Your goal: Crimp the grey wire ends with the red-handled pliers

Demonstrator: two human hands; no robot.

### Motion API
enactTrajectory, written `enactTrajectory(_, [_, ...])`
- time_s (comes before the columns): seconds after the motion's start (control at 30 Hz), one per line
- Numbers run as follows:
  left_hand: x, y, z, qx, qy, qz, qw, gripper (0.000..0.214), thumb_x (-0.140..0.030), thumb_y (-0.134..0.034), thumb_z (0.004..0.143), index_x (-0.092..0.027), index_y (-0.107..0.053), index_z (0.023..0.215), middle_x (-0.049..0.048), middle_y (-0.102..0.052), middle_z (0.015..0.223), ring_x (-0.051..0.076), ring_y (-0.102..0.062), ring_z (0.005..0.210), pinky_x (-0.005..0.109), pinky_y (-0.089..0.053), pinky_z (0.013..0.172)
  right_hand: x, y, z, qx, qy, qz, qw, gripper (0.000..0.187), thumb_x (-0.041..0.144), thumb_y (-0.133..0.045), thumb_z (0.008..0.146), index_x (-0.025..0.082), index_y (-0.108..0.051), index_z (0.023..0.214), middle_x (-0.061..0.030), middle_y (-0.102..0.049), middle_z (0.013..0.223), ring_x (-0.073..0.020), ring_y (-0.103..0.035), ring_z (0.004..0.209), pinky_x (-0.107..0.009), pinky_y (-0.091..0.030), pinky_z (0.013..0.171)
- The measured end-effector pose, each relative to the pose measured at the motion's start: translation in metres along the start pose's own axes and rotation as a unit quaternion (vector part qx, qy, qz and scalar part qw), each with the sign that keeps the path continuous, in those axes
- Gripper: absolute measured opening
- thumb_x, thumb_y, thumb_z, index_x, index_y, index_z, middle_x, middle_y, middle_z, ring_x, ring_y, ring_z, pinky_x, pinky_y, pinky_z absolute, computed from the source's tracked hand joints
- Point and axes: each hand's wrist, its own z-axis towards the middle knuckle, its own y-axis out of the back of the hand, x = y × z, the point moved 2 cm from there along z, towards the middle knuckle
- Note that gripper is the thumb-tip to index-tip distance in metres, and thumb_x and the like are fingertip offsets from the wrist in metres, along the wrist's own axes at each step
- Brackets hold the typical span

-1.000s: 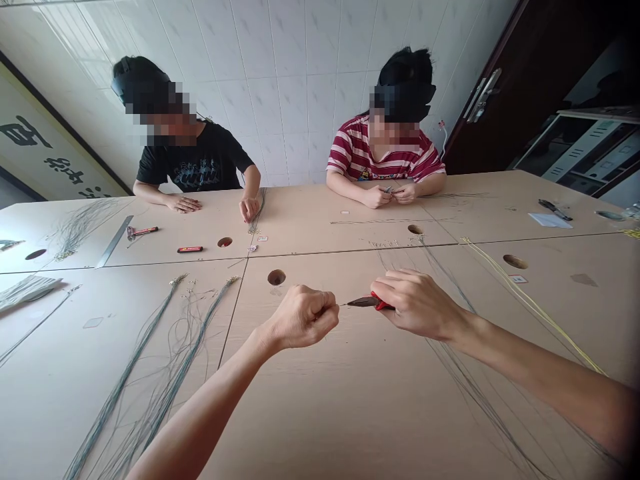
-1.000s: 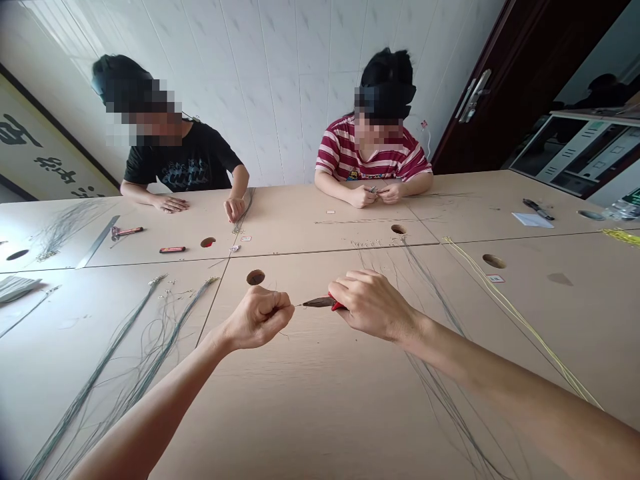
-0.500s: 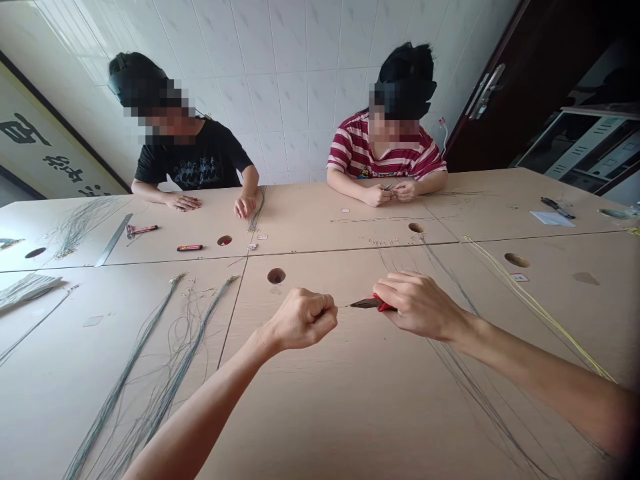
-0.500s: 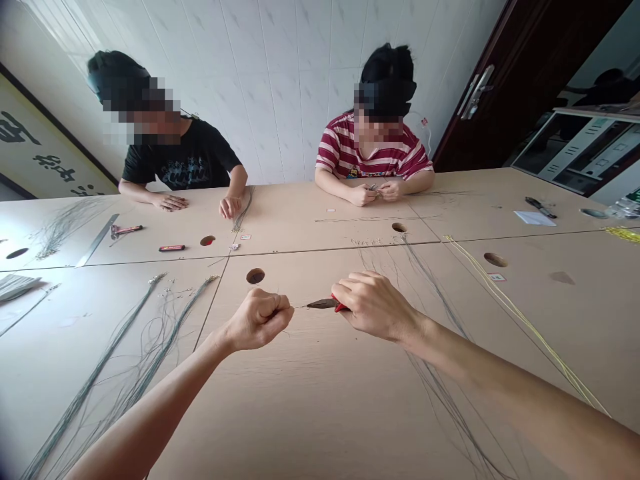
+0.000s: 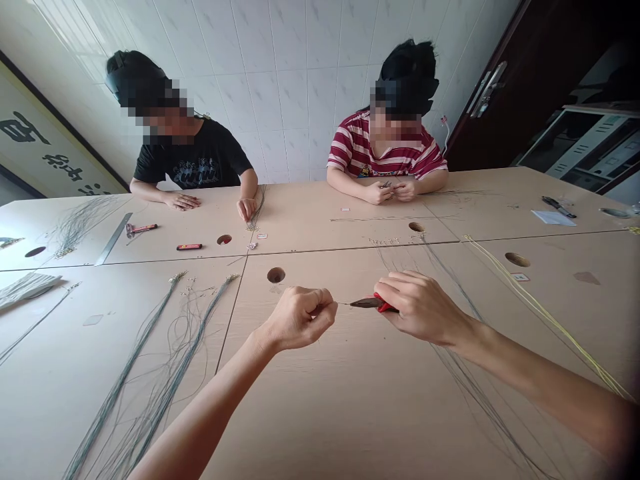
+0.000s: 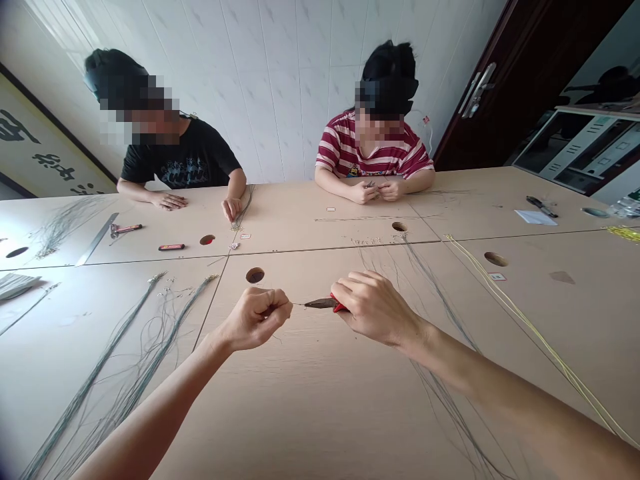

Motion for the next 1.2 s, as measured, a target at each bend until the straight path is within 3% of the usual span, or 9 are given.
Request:
enactTrajectory(0.1, [-0.002,0.004,0.001,-0.008,0.036,-0.042,0.998,0.021,-0.010,-0.045,0.079,-0.018,-0.046,0.059,-0.0090,-0.028,0.046,0.006,-0.025,0.043,0.019,-0.028,0.041,0.006,0.004,0.000,0.029,-0.045,0.103,0.993,0.021,0.024,-0.049,0.092,0.019,-0.048,0.072,-0.0001,-0.053,0.066,-0.0140,-0.043,0.063,-0.028,-0.031,0.062])
enactTrajectory(0.17, [-0.003,0.005,0.001,-0.017,0.055,-0.066,0.996,0.020,-0.011,-0.045,0.081,-0.017,-0.052,0.063,-0.0097,-0.027,0.046,0.005,-0.024,0.042,0.018,-0.033,0.042,0.012,0.006,0.000,0.057,-0.108,0.221,0.968,0.020,0.031,-0.049,0.094,0.018,-0.052,0.078,-0.0006,-0.054,0.070,-0.0139,-0.045,0.066,-0.028,-0.036,0.065])
enactTrajectory(0.3, [-0.006,0.007,-0.001,-0.043,0.045,-0.073,0.995,0.020,-0.012,-0.047,0.084,-0.017,-0.055,0.066,-0.0104,-0.024,0.048,0.006,-0.024,0.043,0.022,-0.048,0.055,0.026,0.007,0.000,0.065,-0.269,0.456,0.846,0.024,0.041,-0.049,0.094,0.020,-0.060,0.091,-0.0006,-0.054,0.075,-0.0132,-0.048,0.067,-0.027,-0.039,0.061])
enactTrajectory(0.43, [-0.008,0.008,-0.004,-0.062,0.008,-0.053,0.997,0.019,-0.010,-0.048,0.085,-0.016,-0.057,0.068,-0.0103,-0.027,0.049,0.005,-0.027,0.045,0.022,-0.050,0.060,0.039,0.005,0.006,0.028,-0.324,0.591,0.738,0.029,0.048,-0.053,0.091,0.020,-0.063,0.089,0.0009,-0.048,0.070,-0.0133,-0.047,0.068,-0.028,-0.039,0.064])
enactTrajectory(0.57, [-0.013,0.009,-0.006,-0.072,-0.031,-0.018,0.997,0.018,-0.011,-0.050,0.086,-0.014,-0.061,0.072,-0.0077,-0.040,0.050,0.005,-0.032,0.045,0.017,-0.037,0.044,0.048,0.003,0.013,0.026,-0.347,0.664,0.662,0.033,0.049,-0.057,0.088,0.019,-0.057,0.076,0.0005,-0.048,0.066,-0.0139,-0.047,0.069,-0.028,-0.038,0.063])
enactTrajectory(0.67, [-0.016,0.009,-0.006,-0.074,-0.048,-0.009,0.996,0.018,-0.010,-0.051,0.086,-0.014,-0.063,0.074,-0.0055,-0.048,0.051,0.005,-0.035,0.044,0.017,-0.033,0.042,0.051,0.002,0.015,0.033,-0.349,0.697,0.626,0.031,0.046,-0.062,0.084,0.019,-0.053,0.071,0.0015,-0.046,0.063,-0.0136,-0.046,0.067,-0.029,-0.037,0.063])
enactTrajectory(0.77, [-0.019,0.009,-0.006,-0.072,-0.052,-0.015,0.996,0.018,-0.010,-0.050,0.086,-0.014,-0.061,0.072,-0.0050,-0.049,0.051,0.005,-0.033,0.044,0.017,-0.031,0.041,0.051,0.001,0.015,0.033,-0.352,0.701,0.619,0.026,0.042,-0.066,0.082,0.019,-0.056,0.073,0.0020,-0.046,0.064,-0.0126,-0.044,0.066,-0.029,-0.037,0.063])
enactTrajectory(1.03, [-0.022,0.010,-0.008,-0.069,-0.057,-0.013,0.996,0.019,-0.008,-0.050,0.085,-0.014,-0.059,0.070,-0.0054,-0.046,0.052,0.005,-0.031,0.045,0.017,-0.029,0.042,0.053,0.001,0.018,0.030,-0.338,0.685,0.645,0.025,0.042,-0.064,0.083,0.019,-0.059,0.077,0.0012,-0.047,0.067,-0.0132,-0.044,0.067,-0.029,-0.038,0.064])
enactTrajectory(1.2, [-0.021,0.010,-0.010,-0.071,-0.049,-0.006,0.996,0.017,-0.010,-0.051,0.085,-0.014,-0.063,0.075,-0.0039,-0.051,0.052,0.005,-0.034,0.045,0.019,-0.030,0.042,0.053,0.007,0.018,0.021,-0.322,0.621,0.714,0.025,0.042,-0.063,0.084,0.020,-0.056,0.075,0.0036,-0.042,0.064,-0.0103,-0.038,0.060,-0.025,-0.033,0.057])
